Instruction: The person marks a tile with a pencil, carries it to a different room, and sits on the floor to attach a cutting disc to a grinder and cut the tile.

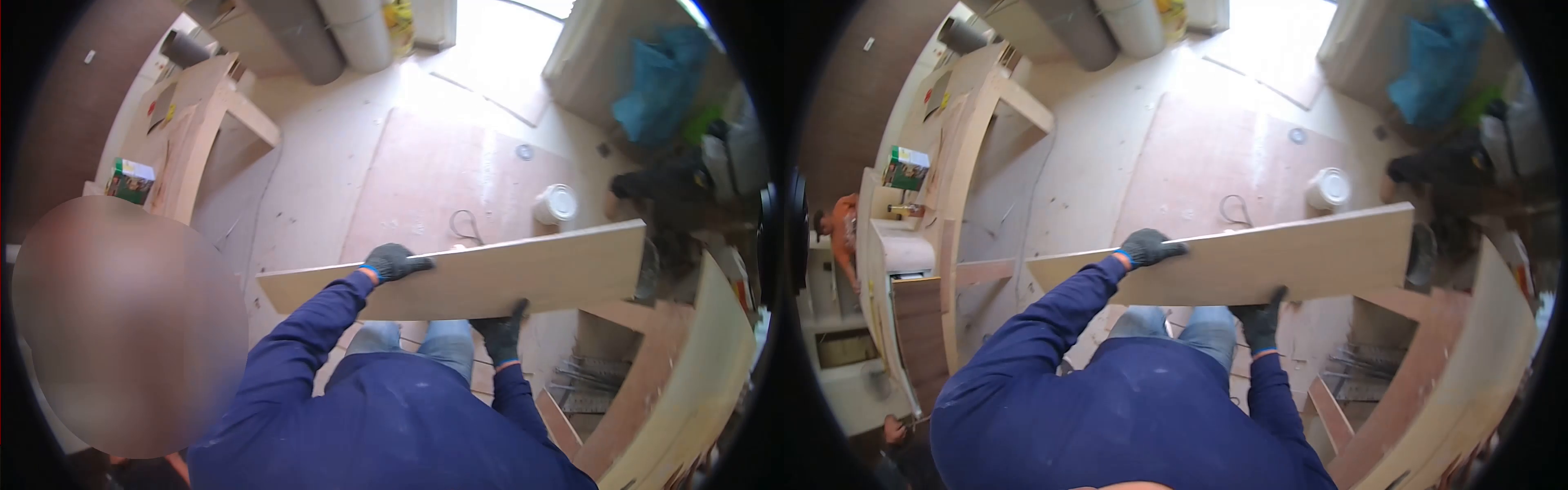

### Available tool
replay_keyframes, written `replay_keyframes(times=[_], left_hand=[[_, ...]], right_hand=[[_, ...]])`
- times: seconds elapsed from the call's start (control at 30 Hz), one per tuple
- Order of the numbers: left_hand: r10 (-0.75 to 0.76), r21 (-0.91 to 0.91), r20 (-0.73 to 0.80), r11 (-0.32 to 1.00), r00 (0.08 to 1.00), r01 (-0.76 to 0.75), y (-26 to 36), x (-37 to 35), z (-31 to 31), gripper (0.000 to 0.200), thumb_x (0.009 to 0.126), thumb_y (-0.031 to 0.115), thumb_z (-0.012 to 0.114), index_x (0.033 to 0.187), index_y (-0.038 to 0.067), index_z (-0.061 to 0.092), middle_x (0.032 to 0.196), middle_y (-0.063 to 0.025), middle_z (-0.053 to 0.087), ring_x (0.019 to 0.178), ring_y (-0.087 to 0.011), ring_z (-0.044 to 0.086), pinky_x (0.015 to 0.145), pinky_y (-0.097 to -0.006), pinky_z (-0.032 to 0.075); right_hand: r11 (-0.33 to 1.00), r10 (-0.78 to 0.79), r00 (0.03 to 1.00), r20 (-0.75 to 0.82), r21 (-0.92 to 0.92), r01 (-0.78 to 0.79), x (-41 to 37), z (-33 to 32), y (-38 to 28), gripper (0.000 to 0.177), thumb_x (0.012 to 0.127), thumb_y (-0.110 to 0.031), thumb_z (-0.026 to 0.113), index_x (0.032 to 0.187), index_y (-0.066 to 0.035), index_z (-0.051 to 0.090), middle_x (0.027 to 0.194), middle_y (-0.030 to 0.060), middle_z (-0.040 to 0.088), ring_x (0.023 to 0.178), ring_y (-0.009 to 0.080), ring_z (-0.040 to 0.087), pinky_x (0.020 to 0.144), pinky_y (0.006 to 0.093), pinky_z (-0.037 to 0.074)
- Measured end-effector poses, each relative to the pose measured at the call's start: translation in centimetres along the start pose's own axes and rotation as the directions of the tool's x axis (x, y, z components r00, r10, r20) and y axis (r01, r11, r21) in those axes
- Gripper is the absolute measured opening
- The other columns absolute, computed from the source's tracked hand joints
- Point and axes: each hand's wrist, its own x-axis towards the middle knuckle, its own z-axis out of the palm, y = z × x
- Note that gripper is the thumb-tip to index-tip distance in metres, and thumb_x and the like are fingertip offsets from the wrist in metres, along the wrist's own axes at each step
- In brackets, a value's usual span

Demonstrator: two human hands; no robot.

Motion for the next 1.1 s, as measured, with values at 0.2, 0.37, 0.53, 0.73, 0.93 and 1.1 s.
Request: replay_keyframes(times=[0.2, 0.37, 0.53, 0.73, 0.93, 1.1], left_hand=[[-0.068, 0.157, 0.151, 0.987, 0.986, 0.044, -0.3, 13.3, -4.0, 0.092, 0.081, 0.089, 0.040, 0.093, 0.006, 0.078, 0.097, -0.0229, 0.073, 0.097, -0.0385, 0.069, 0.086, -0.0475, 0.052], [-0.046, 0.217, 0.119, 0.976, 0.992, 0.019, -5.4, 26.0, -2.0, 0.094, 0.079, 0.091, 0.042, 0.096, 0.006, 0.079, 0.103, -0.0213, 0.074, 0.101, -0.0373, 0.069, 0.092, -0.0456, 0.051], [-0.093, 0.251, 0.281, 0.968, 0.955, 0.020, -10.3, 33.8, -2.0, 0.095, 0.074, 0.092, 0.045, 0.097, 0.007, 0.079, 0.101, -0.0211, 0.074, 0.100, -0.0366, 0.070, 0.090, -0.0452, 0.052], [-0.125, 0.320, 0.303, 0.947, 0.945, 0.022, -16.2, 43.6, -0.4, 0.087, 0.078, 0.086, 0.050, 0.096, 0.007, 0.080, 0.099, -0.0219, 0.074, 0.098, -0.0379, 0.070, 0.089, -0.0443, 0.052], [-0.145, 0.413, 0.234, 0.910, 0.961, 0.037, -19.9, 54.9, 0.7, 0.092, 0.077, 0.089, 0.047, 0.097, 0.005, 0.079, 0.101, -0.0225, 0.074, 0.099, -0.0377, 0.070, 0.090, -0.0454, 0.052], [-0.073, 0.479, 0.160, 0.878, 0.985, -0.013, -21.0, 62.2, 0.7, 0.090, 0.081, 0.085, 0.047, 0.092, 0.002, 0.079, 0.094, -0.0255, 0.073, 0.094, -0.0411, 0.070, 0.088, -0.0468, 0.052]], right_hand=[[0.922, -0.222, 0.959, -0.177, 0.281, 0.265, 14.1, -5.0, -11.2, 0.082, 0.096, -0.070, 0.048, 0.155, -0.015, 0.034, 0.152, 0.0118, 0.045, 0.137, 0.0302, 0.044, 0.119, 0.0499, 0.031], [0.450, -0.518, 0.852, -0.077, -0.871, 0.195, 24.0, -17.2, -6.4, 0.088, 0.096, -0.066, 0.052, 0.158, -0.013, 0.018, 0.155, 0.0130, 0.041, 0.139, 0.0310, 0.042, 0.118, 0.0498, 0.031], [0.993, -0.027, 0.847, -0.532, 0.084, 0.084, 31.0, -13.6, -3.8, 0.103, 0.088, -0.087, 0.036, 0.160, -0.015, 0.021, 0.158, 0.0188, 0.034, 0.143, 0.0380, 0.036, 0.115, 0.0569, 0.033], [0.993, 0.093, 0.859, -0.504, 0.108, -0.044, 40.5, -17.1, 0.3, 0.119, 0.078, -0.096, 0.029, 0.158, -0.009, 0.024, 0.159, 0.0255, 0.031, 0.146, 0.0432, 0.032, 0.117, 0.0585, 0.031], [0.986, 0.146, 0.881, -0.450, 0.135, -0.094, 52.3, -21.9, 1.4, 0.122, 0.078, -0.096, 0.030, 0.156, -0.003, 0.024, 0.157, 0.0279, 0.033, 0.142, 0.0477, 0.036, 0.114, 0.0603, 0.035], [0.994, 0.070, 0.912, -0.404, 0.110, -0.027, 60.1, -25.7, 1.4, 0.118, 0.079, -0.093, 0.036, 0.154, -0.003, 0.029, 0.150, 0.0299, 0.042, 0.136, 0.0520, 0.043, 0.107, 0.0644, 0.041]])
